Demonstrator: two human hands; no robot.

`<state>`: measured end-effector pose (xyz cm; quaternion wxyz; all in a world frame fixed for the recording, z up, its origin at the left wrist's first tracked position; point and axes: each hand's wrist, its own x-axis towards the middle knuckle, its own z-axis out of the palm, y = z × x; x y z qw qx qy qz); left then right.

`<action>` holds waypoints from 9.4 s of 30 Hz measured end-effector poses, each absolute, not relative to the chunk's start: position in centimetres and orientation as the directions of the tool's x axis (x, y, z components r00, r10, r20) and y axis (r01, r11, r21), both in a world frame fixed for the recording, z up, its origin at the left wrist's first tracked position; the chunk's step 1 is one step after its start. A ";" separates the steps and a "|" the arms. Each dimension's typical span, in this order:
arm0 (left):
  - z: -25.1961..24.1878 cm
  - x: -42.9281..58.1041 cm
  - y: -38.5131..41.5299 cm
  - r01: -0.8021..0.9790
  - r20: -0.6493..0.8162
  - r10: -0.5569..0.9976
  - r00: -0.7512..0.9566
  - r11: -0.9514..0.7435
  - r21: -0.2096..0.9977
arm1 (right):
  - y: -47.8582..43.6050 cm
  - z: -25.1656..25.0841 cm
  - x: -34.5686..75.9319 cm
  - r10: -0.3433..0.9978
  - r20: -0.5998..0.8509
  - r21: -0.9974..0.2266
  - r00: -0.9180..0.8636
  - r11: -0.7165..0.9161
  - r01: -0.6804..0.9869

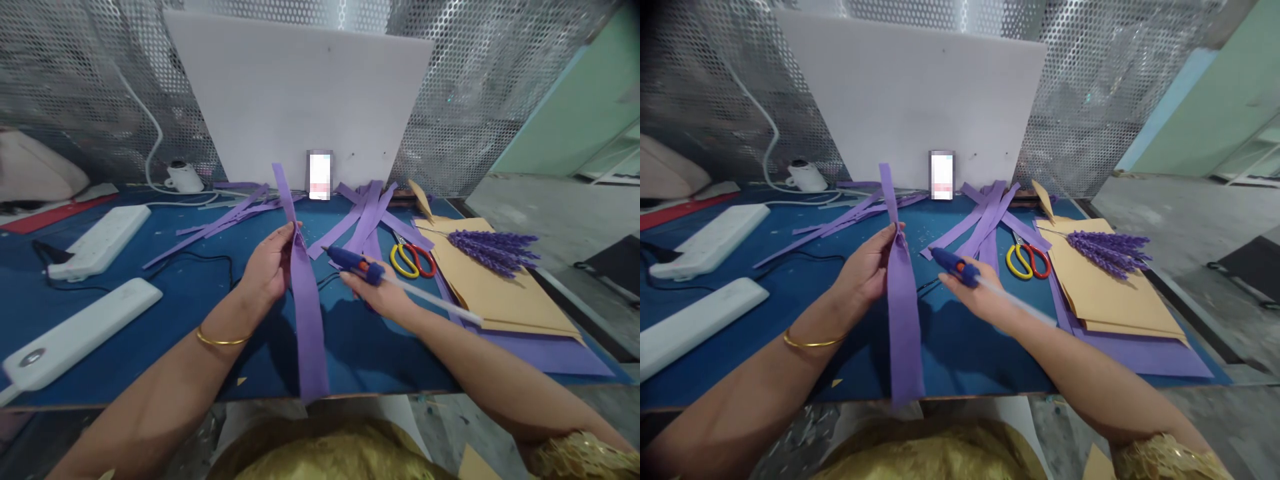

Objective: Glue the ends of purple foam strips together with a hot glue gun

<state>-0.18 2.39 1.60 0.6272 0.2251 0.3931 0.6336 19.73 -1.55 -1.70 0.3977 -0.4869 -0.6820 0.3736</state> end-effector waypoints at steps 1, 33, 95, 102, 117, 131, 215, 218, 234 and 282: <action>1.7 -0.1 2.4 -0.636 -0.219 0.968 -0.126 0.090 0.767 | -1.3 -1.5 19.8 0.973 0.120 -0.940 -0.195 0.175 0.294; 3.9 -1.6 3.0 -0.769 -0.301 0.934 -0.190 0.050 0.637 | 3.5 -0.1 25.2 0.679 0.320 -0.660 -0.660 0.660 0.359; 0.3 1.4 -0.4 -0.078 -0.066 0.983 0.173 0.080 0.994 | 0.7 0.9 23.1 0.641 0.735 -0.380 -0.220 0.659 0.649; 1.7 1.1 -1.3 0.301 0.565 0.821 -0.081 -0.520 0.800 | 0.6 1.1 23.1 0.543 0.772 -0.224 -0.332 0.720 0.657; 0.9 0.9 -0.6 0.346 0.415 0.905 0.097 -0.422 0.838 | 0.4 0.6 22.5 0.604 0.732 -0.354 -0.315 0.732 0.582; 0.1 1.0 -0.7 0.418 0.492 0.859 0.139 -0.501 0.758 | 0.0 0.2 21.7 0.660 0.720 -0.464 -0.214 0.687 0.559; 0.1 1.1 -1.2 0.457 0.669 0.664 0.335 -0.735 0.501 | -0.7 0.3 21.4 0.475 0.758 -0.258 -0.447 0.848 0.462; 0.1 1.1 -1.2 0.457 0.658 0.671 0.341 -0.730 0.509 | -0.6 0.3 21.5 0.473 0.748 -0.248 -0.465 0.849 0.466; 1.2 -0.7 0.1 0.621 0.718 0.696 0.007 -0.566 0.542 | 0.5 1.4 23.1 0.514 0.793 -0.278 -0.327 0.783 0.556; 0.1 0.7 -0.2 0.556 0.559 0.795 0.234 -0.581 0.594 | -0.3 1.1 22.3 0.496 0.765 -0.208 -0.410 0.794 0.572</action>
